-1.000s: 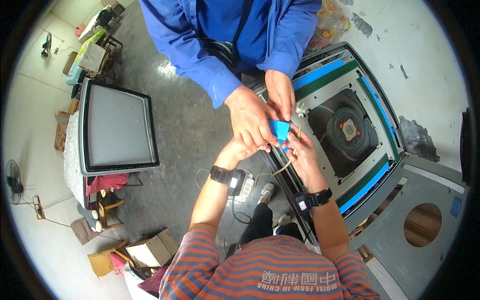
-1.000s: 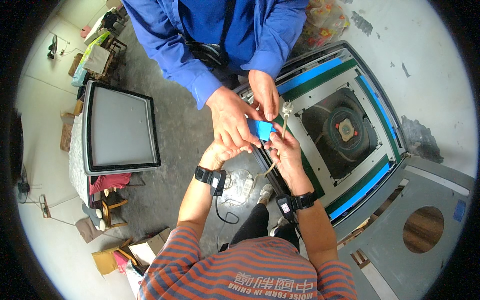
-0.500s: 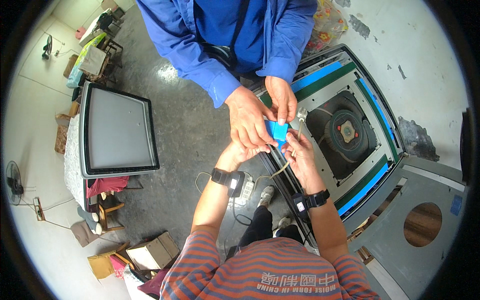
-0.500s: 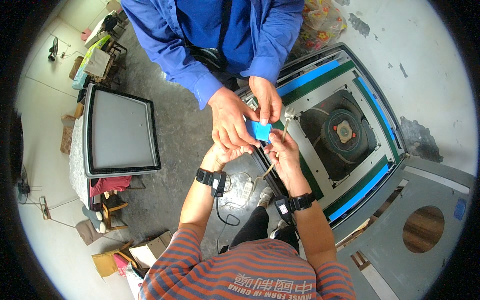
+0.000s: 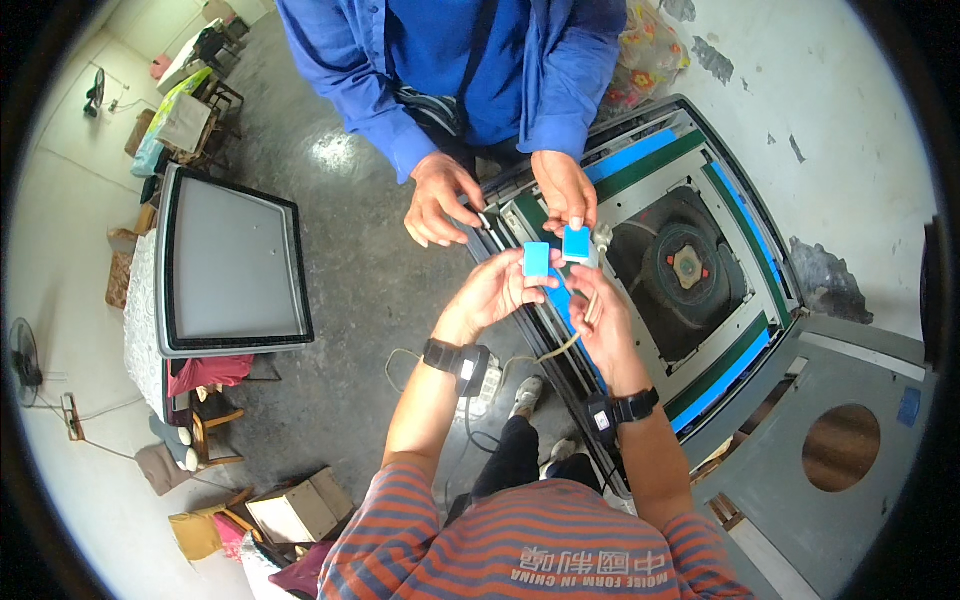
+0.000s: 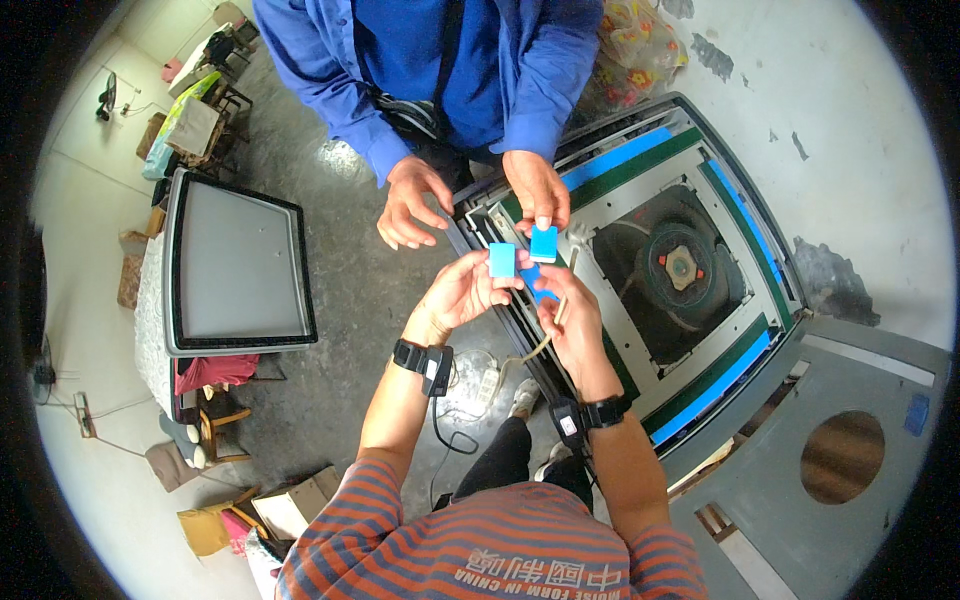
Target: The person wipes the top of an automatic mahjong table with a cloth, assists in removing the table frame and surface to reveal the internal mechanism, and retrieves a power strip and small blue components to inspect the interior.
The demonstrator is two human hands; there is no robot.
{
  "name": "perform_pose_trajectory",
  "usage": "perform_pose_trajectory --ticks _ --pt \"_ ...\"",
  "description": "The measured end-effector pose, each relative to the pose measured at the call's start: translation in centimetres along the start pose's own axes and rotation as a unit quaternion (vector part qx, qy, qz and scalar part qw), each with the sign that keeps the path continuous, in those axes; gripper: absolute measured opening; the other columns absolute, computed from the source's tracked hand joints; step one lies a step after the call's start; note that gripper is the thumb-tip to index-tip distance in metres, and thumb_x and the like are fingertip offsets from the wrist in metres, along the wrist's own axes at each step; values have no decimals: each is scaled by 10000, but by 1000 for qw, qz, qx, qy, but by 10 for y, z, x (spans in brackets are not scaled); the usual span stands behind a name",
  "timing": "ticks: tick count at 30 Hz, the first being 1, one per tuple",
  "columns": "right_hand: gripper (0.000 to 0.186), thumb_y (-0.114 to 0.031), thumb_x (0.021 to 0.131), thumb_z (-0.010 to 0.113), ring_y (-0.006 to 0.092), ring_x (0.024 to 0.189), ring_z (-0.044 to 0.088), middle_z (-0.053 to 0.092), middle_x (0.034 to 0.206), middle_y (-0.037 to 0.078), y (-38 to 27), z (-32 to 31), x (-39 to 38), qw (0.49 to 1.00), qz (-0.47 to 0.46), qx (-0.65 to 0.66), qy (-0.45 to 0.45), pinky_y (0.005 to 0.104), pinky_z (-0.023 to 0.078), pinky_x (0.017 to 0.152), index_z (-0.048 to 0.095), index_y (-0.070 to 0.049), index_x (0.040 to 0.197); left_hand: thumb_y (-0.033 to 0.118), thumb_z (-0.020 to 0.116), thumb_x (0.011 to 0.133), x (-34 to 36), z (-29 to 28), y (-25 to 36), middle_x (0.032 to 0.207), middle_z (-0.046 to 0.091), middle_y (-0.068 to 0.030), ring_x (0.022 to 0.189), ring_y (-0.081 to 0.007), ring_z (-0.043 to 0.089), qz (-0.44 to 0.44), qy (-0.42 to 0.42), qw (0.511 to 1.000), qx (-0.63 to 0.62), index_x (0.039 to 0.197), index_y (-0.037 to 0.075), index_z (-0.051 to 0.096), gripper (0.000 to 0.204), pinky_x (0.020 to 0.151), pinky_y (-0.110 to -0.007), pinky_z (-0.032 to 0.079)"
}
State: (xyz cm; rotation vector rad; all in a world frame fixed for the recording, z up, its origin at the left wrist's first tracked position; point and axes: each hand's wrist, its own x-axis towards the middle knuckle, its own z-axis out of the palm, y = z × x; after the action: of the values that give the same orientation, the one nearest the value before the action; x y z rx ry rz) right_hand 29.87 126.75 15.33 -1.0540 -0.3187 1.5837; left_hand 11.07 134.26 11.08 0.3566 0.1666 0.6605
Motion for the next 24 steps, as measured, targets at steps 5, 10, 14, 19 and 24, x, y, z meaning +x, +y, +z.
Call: perform_pose_trajectory --ticks 5,10,14,19,24 --pt "308 -286 1052 430 23 530 376 456 644 -38 34 -20 -46 976 -132 -174 -3 196 256 410 575 -32 956 231 351 1054 -7 2 -12 1330 554 -232 1179 -334 594 38 88 994 53 1378 -69 418 446 946 -409 529" --pt "342 -292 1051 419 90 556 448 460 612 11 70 -20 -64 887 -127 -435 -90 281 385 520 607 -31 935 227 337 1060 -12 -3 -35 1317 563 -229 1195 -332 576 65 101 993 -18 1343 -55 458 418 1016 -444 477" --pt "337 -289 1046 430 88 522 413 440 587 -11 76 -27 -81 926 -94 -359 -69 264 354 496 608 -28 928 229 376 1048 -30 -9 -53 1268 597 -218 1158 -322 602 87 123 988 -10 1322 -62 467 409 991 -436 497" --pt "189 -221 1003 465 64 413 333 380 560 -62 62 -89 -79 989 -12 76 125 219 249 360 546 -95 888 228 469 1019 -86 -19 -85 1161 639 -179 992 -282 653 100 182 978 -20 1236 -46 509 352 879 -412 544" --pt "205 -227 1016 436 73 407 269 322 549 -59 30 -233 -62 978 -5 177 108 245 210 364 513 -140 847 124 538 986 -146 18 -151 984 634 -98 813 -191 624 98 242 964 54 1254 66 514 275 715 -344 547"
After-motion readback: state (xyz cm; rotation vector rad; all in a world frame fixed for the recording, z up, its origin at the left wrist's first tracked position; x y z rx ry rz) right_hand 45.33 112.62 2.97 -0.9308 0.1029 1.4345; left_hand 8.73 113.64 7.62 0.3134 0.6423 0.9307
